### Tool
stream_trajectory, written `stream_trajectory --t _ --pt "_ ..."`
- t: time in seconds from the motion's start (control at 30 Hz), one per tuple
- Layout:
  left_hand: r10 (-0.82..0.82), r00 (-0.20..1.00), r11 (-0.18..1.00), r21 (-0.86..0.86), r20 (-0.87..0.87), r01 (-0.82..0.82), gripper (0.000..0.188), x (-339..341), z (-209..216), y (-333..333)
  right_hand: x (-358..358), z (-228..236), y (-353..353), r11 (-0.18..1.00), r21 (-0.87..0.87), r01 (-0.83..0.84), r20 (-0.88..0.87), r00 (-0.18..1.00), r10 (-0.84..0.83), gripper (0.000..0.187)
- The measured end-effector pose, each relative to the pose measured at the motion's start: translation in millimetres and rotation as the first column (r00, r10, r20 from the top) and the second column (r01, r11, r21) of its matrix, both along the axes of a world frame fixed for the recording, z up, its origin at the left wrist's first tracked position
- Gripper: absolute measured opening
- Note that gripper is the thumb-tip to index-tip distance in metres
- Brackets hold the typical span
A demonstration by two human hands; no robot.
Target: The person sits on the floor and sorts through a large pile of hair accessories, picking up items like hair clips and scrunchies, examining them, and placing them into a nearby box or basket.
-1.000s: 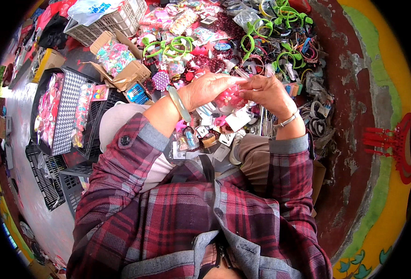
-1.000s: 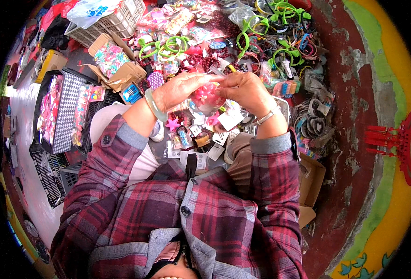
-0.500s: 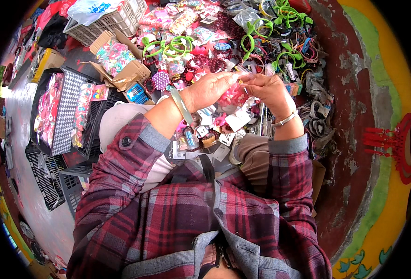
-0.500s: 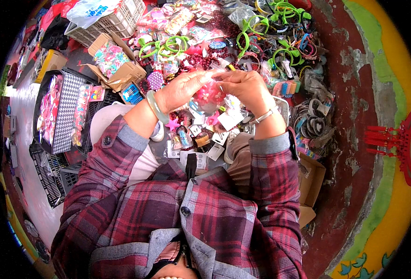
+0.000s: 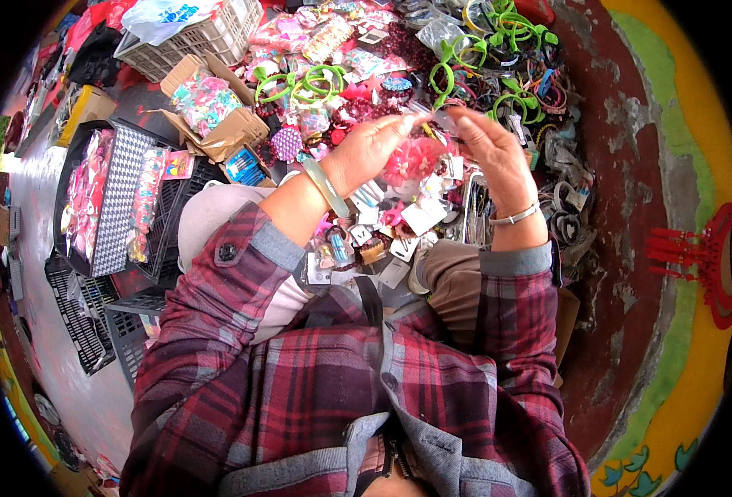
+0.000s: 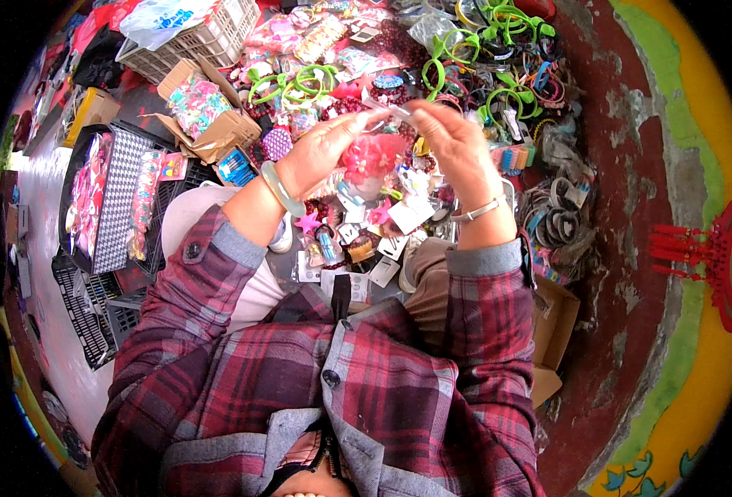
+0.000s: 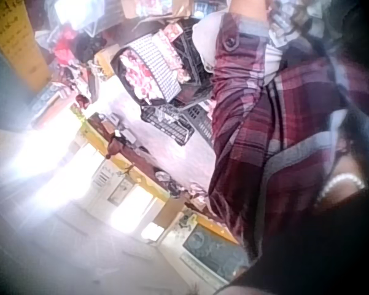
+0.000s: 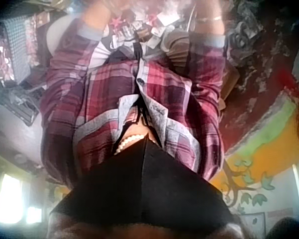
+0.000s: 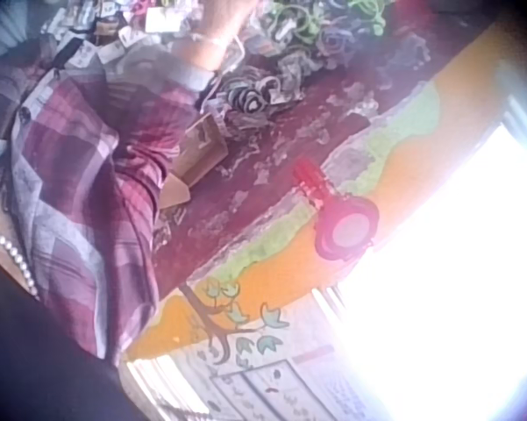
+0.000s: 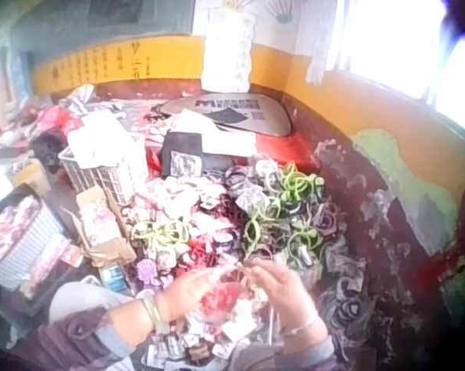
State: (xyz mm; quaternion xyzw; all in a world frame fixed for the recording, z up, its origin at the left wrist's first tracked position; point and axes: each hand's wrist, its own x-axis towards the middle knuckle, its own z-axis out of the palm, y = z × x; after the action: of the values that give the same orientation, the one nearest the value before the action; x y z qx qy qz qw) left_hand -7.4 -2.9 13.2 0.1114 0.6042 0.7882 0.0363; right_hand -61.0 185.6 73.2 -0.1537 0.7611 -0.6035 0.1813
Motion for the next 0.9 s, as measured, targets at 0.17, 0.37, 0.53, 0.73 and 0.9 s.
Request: stream_trajectory --t 0.17,0.37,0.53,0.73,0.9 --pt "-0.024 0.966 0.932 0.355 0.256 -0.071 0.044 7 32 -3 0 0 2 0.980 -0.159 0.118 0.237 0.968 -0.078 0.049" --pt "-0.063 0.949 0.886 0.455 0.308 -0.089 0.041 11 38 0 11 -10 -17 0.953 -0.295 0.062 0.380 0.923 0.058 0.033" --pt "-0.073 0.948 0.891 0.447 0.311 -0.078 0.039 11 37 1 9 -16 -19 0.907 -0.362 0.214 0.404 0.913 -0.054 0.015" --pt "-0.069 0.932 0.929 0.364 0.355 -0.070 0.032 9 34 1 9 -15 -16 0.874 -0.403 0.270 0.405 0.909 -0.094 0.015" --pt "-0.099 0.920 0.922 0.383 0.379 -0.059 0.025 9 21 5 13 -14 -20 0.897 -0.339 0.286 0.386 0.911 -0.145 0.015"
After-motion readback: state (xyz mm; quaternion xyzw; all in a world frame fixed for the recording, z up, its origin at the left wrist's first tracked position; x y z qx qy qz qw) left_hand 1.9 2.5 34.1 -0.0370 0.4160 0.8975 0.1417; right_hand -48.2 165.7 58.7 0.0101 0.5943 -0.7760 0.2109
